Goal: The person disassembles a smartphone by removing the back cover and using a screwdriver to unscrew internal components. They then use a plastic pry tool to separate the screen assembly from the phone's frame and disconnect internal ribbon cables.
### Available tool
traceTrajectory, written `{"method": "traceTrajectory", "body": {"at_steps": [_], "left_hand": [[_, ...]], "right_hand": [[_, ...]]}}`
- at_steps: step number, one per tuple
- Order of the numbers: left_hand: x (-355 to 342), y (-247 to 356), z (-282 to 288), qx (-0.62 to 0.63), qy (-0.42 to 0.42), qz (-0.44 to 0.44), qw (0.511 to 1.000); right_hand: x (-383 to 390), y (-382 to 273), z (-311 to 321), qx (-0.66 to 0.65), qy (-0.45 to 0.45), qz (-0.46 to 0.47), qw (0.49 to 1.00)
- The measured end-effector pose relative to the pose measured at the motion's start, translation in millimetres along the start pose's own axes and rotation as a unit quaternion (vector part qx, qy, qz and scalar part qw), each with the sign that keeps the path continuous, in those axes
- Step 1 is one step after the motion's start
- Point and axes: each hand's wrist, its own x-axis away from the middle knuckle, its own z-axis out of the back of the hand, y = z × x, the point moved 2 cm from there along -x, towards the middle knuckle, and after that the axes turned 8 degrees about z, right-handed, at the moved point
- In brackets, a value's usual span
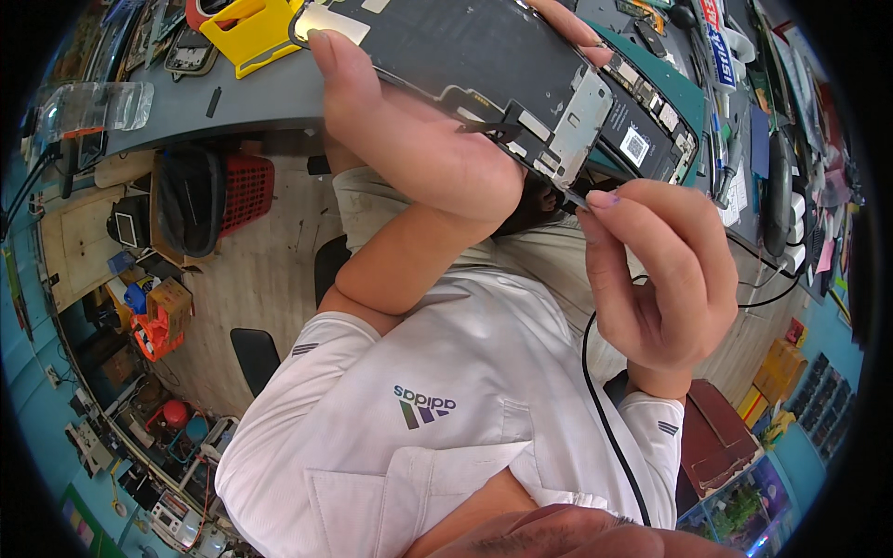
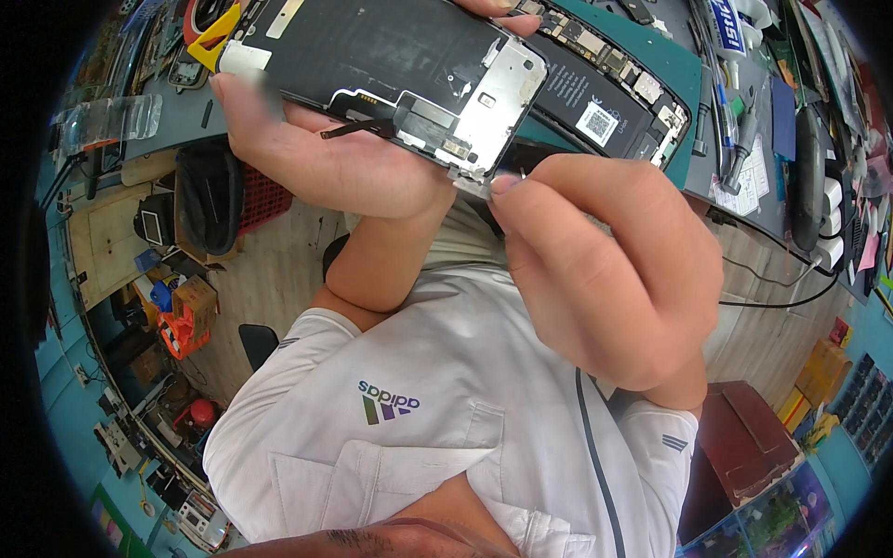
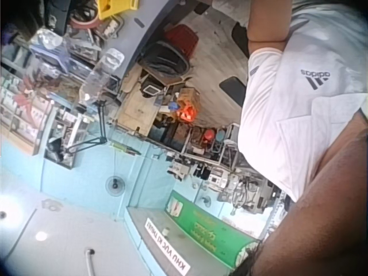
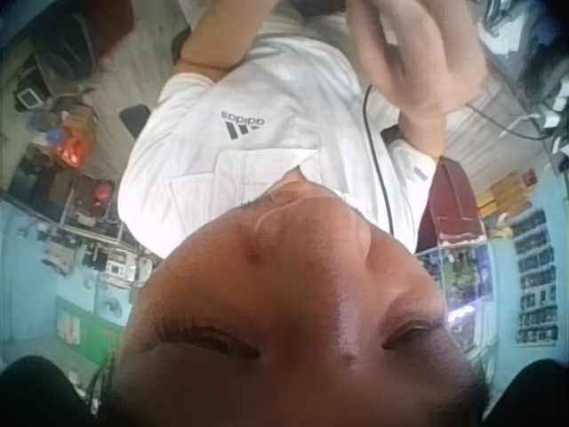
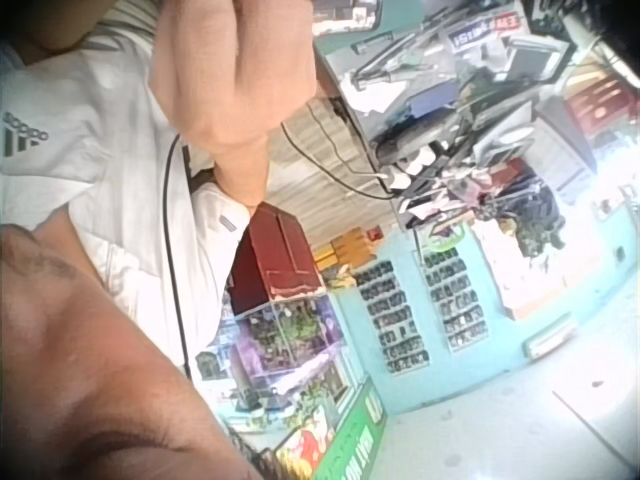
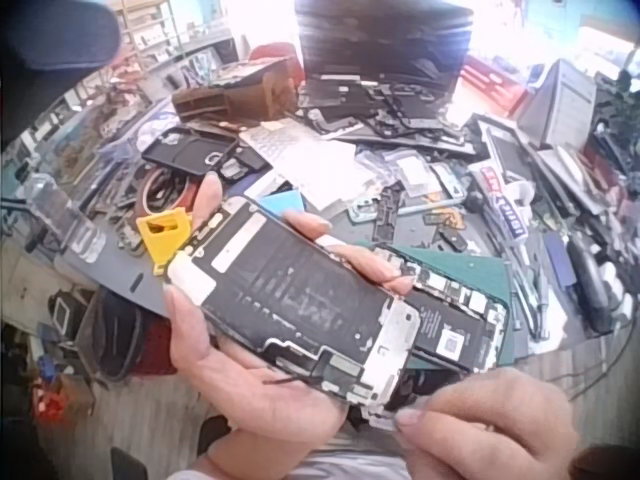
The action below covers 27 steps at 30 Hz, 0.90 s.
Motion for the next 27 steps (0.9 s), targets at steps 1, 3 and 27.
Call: {"method": "traceTrajectory", "body": {"at_steps": [1, 3, 27], "left_hand": [[-1.4, -1.3, 3.0, -0.002, -0.017, -0.01, 1.0], [-7.9, -8.0, 16.8, -0.008, -0.072, -0.036, 0.997], [-9.6, -13.2, 25.2, 0.03, -0.067, -0.002, 0.997]], "right_hand": [[-0.3, -0.6, -0.2, 0.004, -0.003, 0.003, 1.0], [1.9, -2.0, -2.3, 0.016, -0.001, 0.008, 1.0], [2.0, -12.0, -2.4, 0.143, -0.035, 0.094, 0.985]]}}
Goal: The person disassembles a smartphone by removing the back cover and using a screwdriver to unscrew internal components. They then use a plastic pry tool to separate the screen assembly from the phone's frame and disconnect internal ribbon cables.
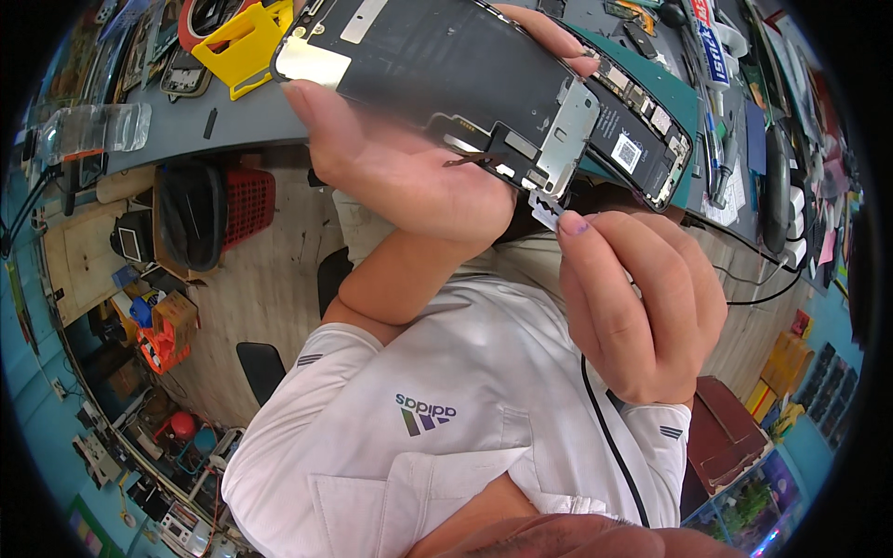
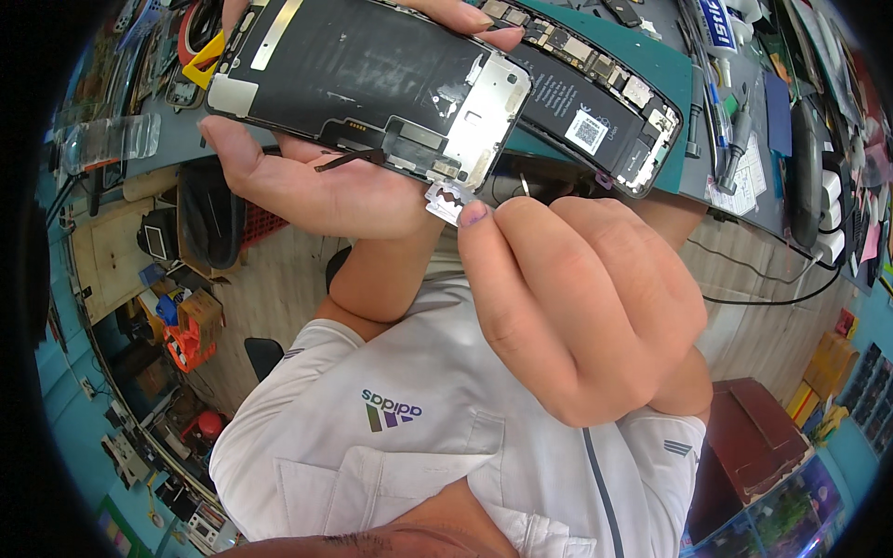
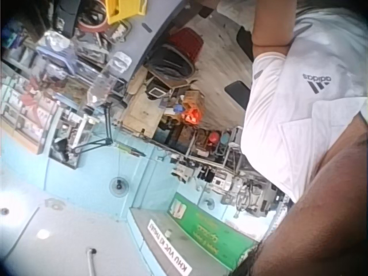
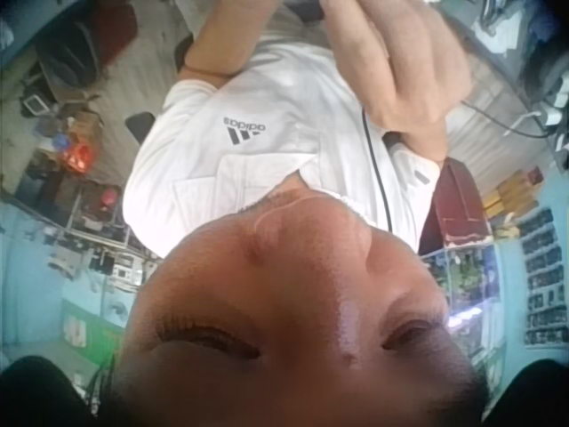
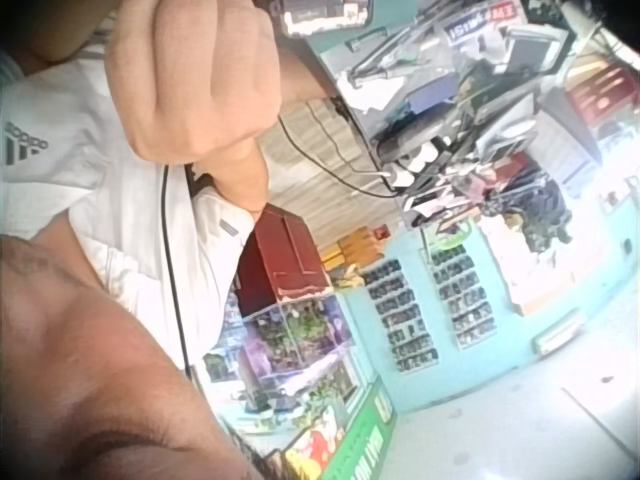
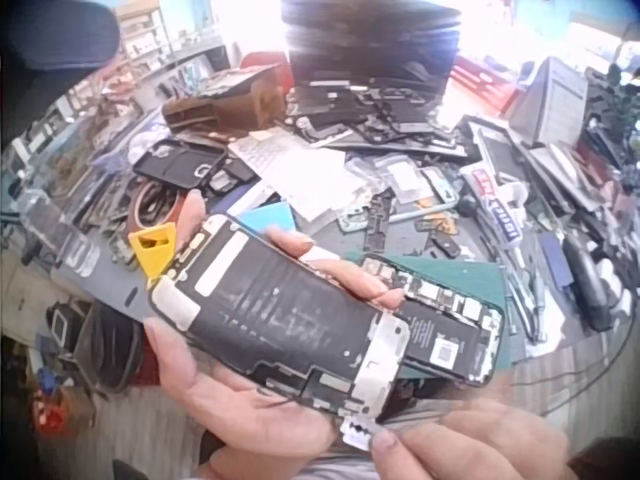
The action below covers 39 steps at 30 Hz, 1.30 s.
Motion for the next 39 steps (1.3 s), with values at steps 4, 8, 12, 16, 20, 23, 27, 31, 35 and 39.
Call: {"method": "traceTrajectory", "body": {"at_steps": [4, 8, 12, 16, 20, 23, 27, 31, 35, 39], "left_hand": [[2.3, 2.4, -3.4, 0.006, 0.04, 0.017, 0.999], [1.8, 2.2, -1.6, -0.012, 0.017, 0.007, 1.0], [-0.5, 0.8, 1.8, -0.033, -0.055, -0.019, 0.998], [0.4, 0.9, -2.2, -0.002, 0.018, 0.007, 1.0], [-1.2, 2.0, -2.2, 0.005, -0.01, -0.006, 1.0], [5.1, 9.5, -20.7, -0.001, 0.04, 0.025, 0.999], [5.1, 4.4, -10.3, -0.022, 0.01, 0.013, 1.0], [2.5, -0.2, -0.4, -0.009, -0.004, 0.014, 1.0], [3.1, 0.4, -2.5, -0.012, -0.003, 0.005, 1.0], [3.0, -0.1, -2.7, -0.012, -0.004, 0.0, 1.0]], "right_hand": [[-1.7, 1.0, -0.3, 0.021, -0.004, 0.035, 0.999], [-3.6, 1.5, 0.6, 0.039, -0.013, 0.066, 0.997], [-4.5, -1.0, 1.8, 0.044, -0.023, 0.076, 0.996], [-4.4, -0.3, 1.2, 0.037, -0.037, 0.088, 0.995], [-5.8, -3.2, 2.6, 0.051, -0.043, 0.09, 0.994], [-4.9, -3.2, 3.1, 0.063, -0.052, 0.1, 0.992], [-6.6, -4.9, 6.0, 0.07, -0.078, 0.105, 0.989], [-7.3, -6.6, 9.8, 0.092, -0.102, 0.115, 0.984], [-6.6, -6.4, 10.6, 0.11, -0.113, 0.131, 0.979], [-8.0, -3.1, 11.6, 0.098, -0.104, 0.132, 0.981]]}}
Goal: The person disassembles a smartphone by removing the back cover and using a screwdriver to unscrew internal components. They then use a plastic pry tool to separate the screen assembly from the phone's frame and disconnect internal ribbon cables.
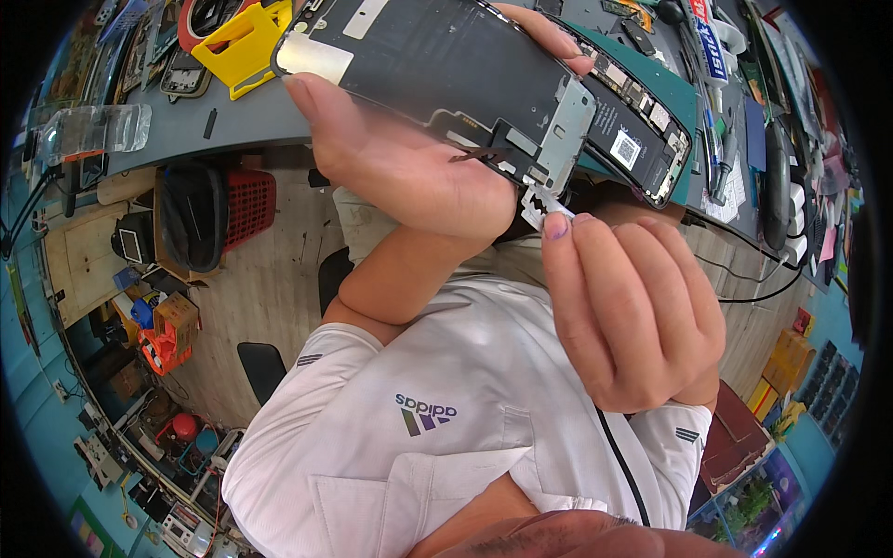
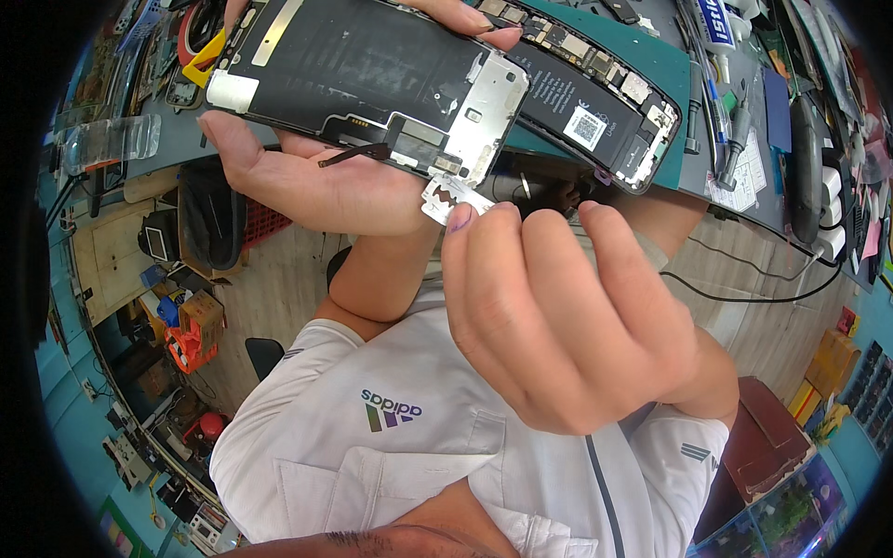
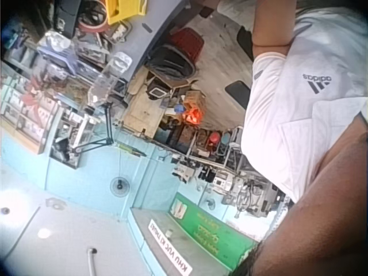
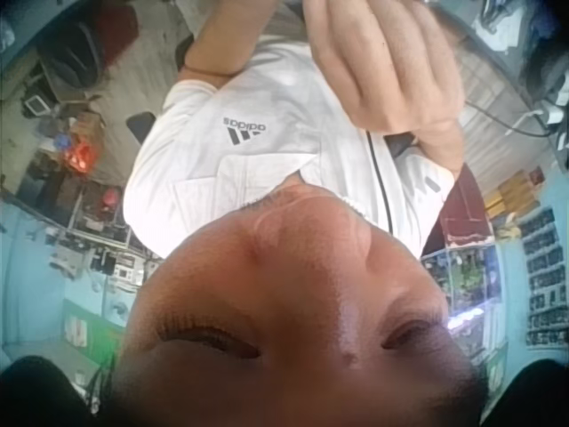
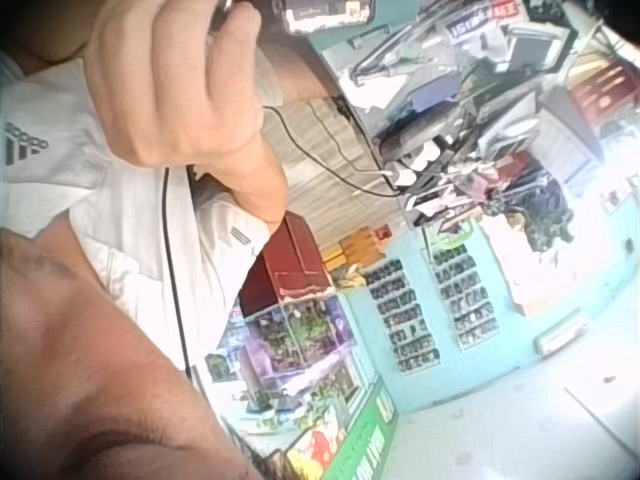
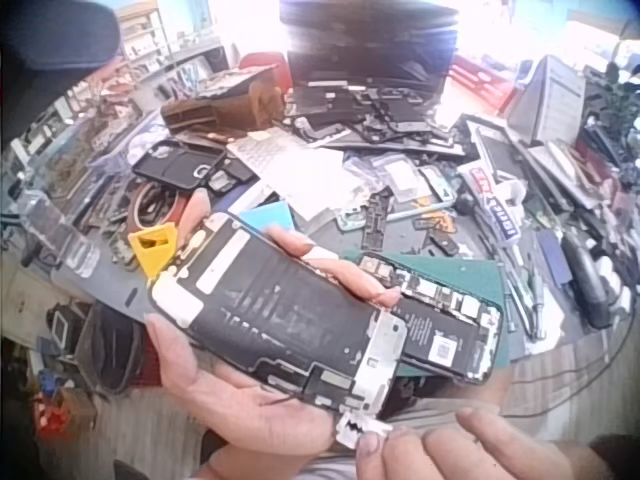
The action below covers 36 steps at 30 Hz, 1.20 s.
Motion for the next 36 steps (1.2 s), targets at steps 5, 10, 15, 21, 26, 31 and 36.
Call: {"method": "traceTrajectory", "body": {"at_steps": [5, 10, 15, 21, 26, 31, 36], "left_hand": [[-1.1, -1.6, 0.9, -0.002, -0.002, -0.001, 1.0], [-2.0, -2.6, 4.4, -0.01, -0.009, -0.01, 1.0], [-2.6, -4.1, 3.4, -0.012, -0.015, -0.005, 1.0], [-1.9, -2.9, 3.2, -0.017, -0.018, -0.01, 1.0], [-1.4, -2.0, 0.8, -0.021, -0.02, -0.009, 1.0], [-1.0, -0.2, 1.1, -0.022, -0.016, -0.015, 1.0], [-1.7, -0.4, 1.1, -0.024, -0.023, -0.018, 0.999]], "right_hand": [[-1.0, 6.5, -1.8, -0.06, 0.048, -0.061, 0.995], [-0.5, 3.2, -7.6, -0.049, 0.067, -0.055, 0.995], [-1.5, 1.2, -5.9, -0.04, 0.057, -0.052, 0.996], [-3.3, -2.1, -4.2, -0.037, 0.042, -0.041, 0.998], [-4.7, -4.4, -4.3, -0.032, 0.038, -0.045, 0.998], [-6.6, -6.5, -6.3, -0.015, 0.034, -0.032, 0.999], [-6.8, -8.3, -5.9, -0.017, 0.018, -0.028, 0.999]]}}
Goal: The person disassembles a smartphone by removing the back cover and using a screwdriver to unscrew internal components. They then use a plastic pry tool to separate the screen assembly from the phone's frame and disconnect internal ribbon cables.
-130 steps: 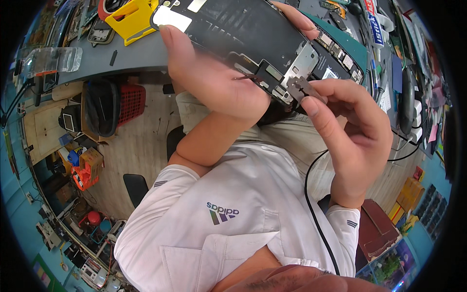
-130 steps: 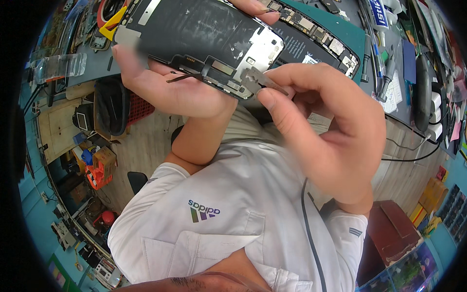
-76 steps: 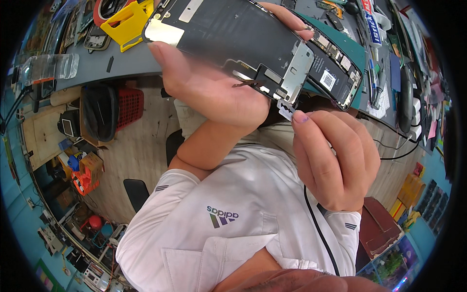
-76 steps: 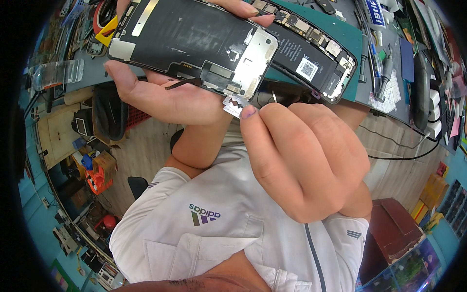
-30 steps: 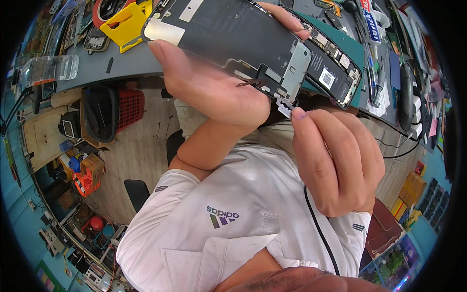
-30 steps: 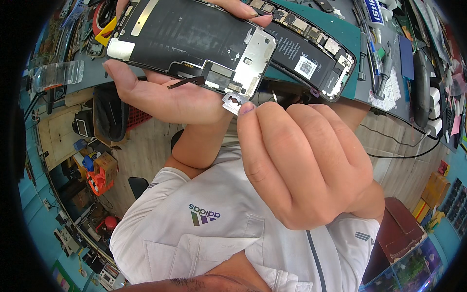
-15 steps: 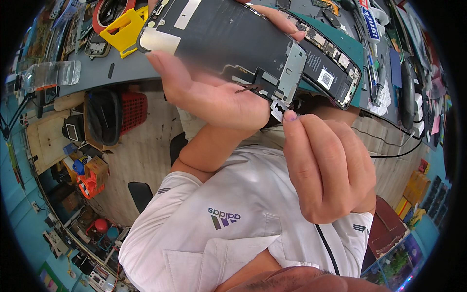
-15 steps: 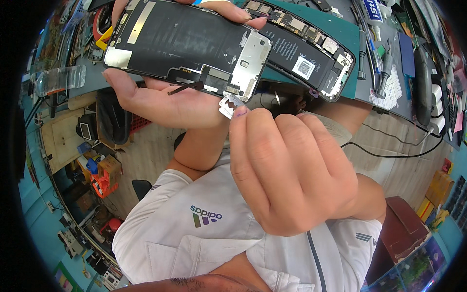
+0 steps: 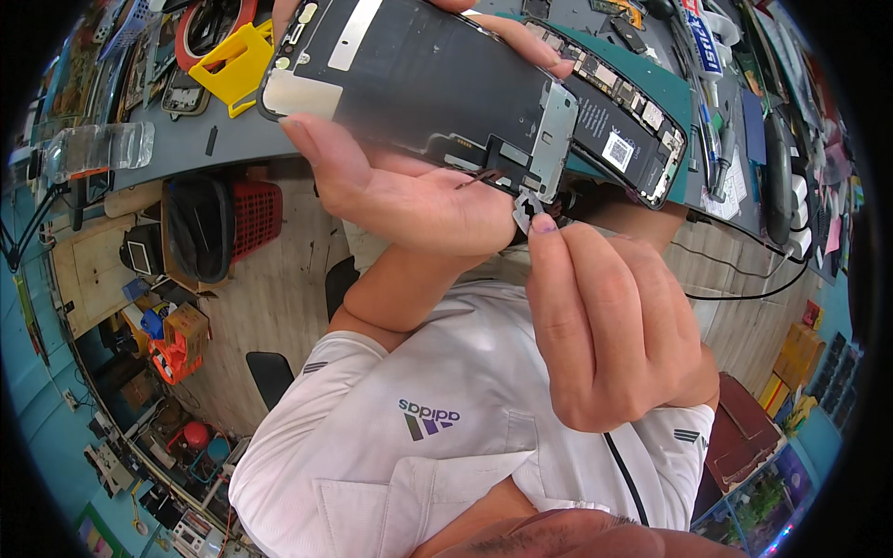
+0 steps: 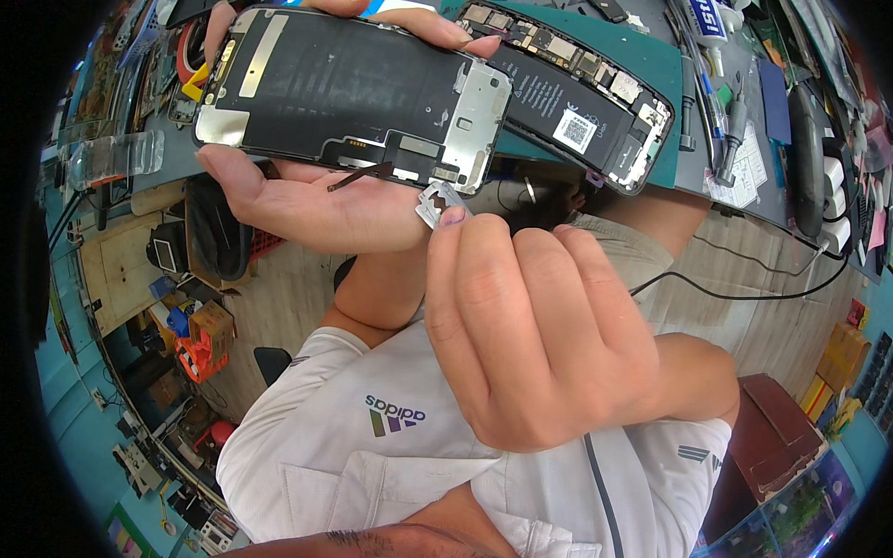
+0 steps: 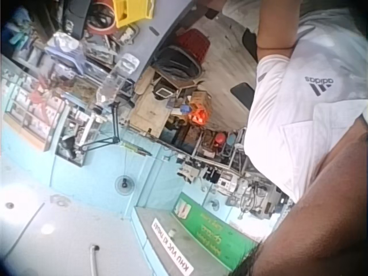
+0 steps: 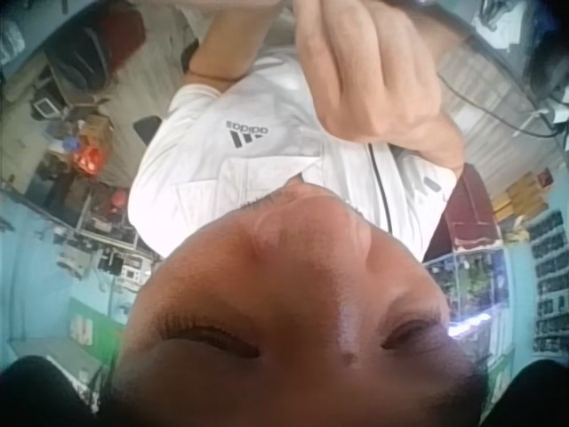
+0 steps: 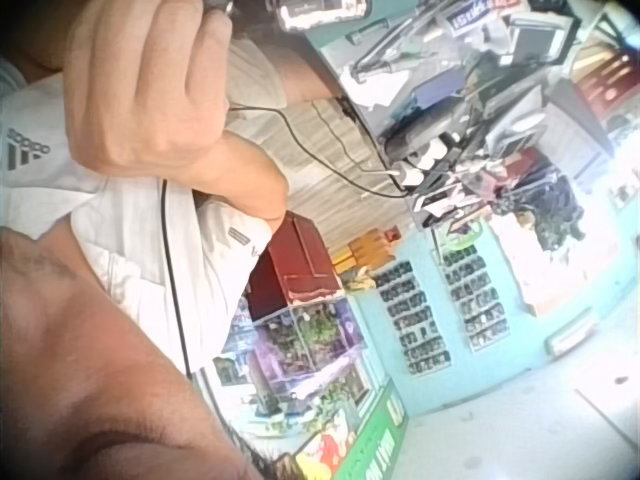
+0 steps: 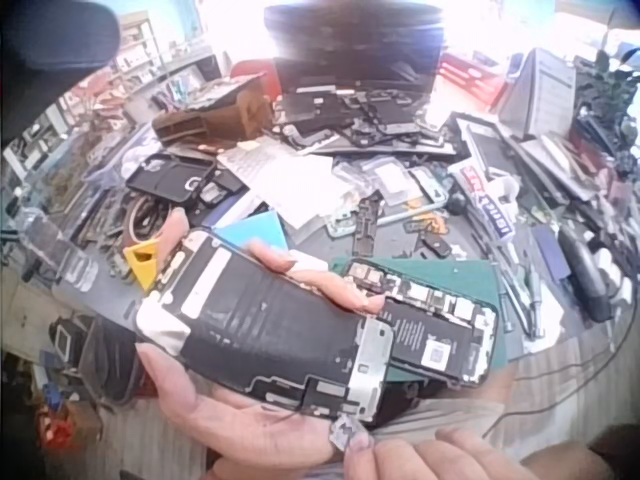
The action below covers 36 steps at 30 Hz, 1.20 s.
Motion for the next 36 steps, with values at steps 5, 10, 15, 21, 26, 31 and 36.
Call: {"method": "traceTrajectory", "body": {"at_steps": [5, 10, 15, 21, 26, 31, 36], "left_hand": [[0.1, -3.1, 1.6, -0.001, -0.011, 0.002, 1.0], [0.5, -4.4, 4.3, -0.006, -0.019, -0.008, 1.0], [0.2, -5.5, 4.5, -0.01, -0.026, -0.013, 1.0], [0.7, -7.2, 7.2, -0.015, -0.035, -0.02, 0.999], [0.0, -7.3, 8.6, -0.022, -0.045, -0.023, 0.998], [0.3, -6.7, 9.3, -0.024, -0.052, -0.025, 0.998], [-0.5, -7.7, 11.3, -0.028, -0.056, -0.029, 0.998]], "right_hand": [[0.3, -1.1, 1.9, -0.001, -0.002, -0.014, 1.0], [3.2, 2.6, -0.1, 0.003, 0.02, -0.019, 1.0], [8.3, 6.7, 3.4, -0.082, 0.039, -0.1, 0.991], [17.9, 17.7, 5.0, -0.258, 0.096, -0.235, 0.932], [17.9, 33.6, 5.1, -0.409, 0.077, -0.345, 0.841], [13.2, 39.8, -3.9, -0.42, 0.083, -0.316, 0.847], [10.3, 41.2, -7.8, -0.43, 0.077, -0.307, 0.846]]}}
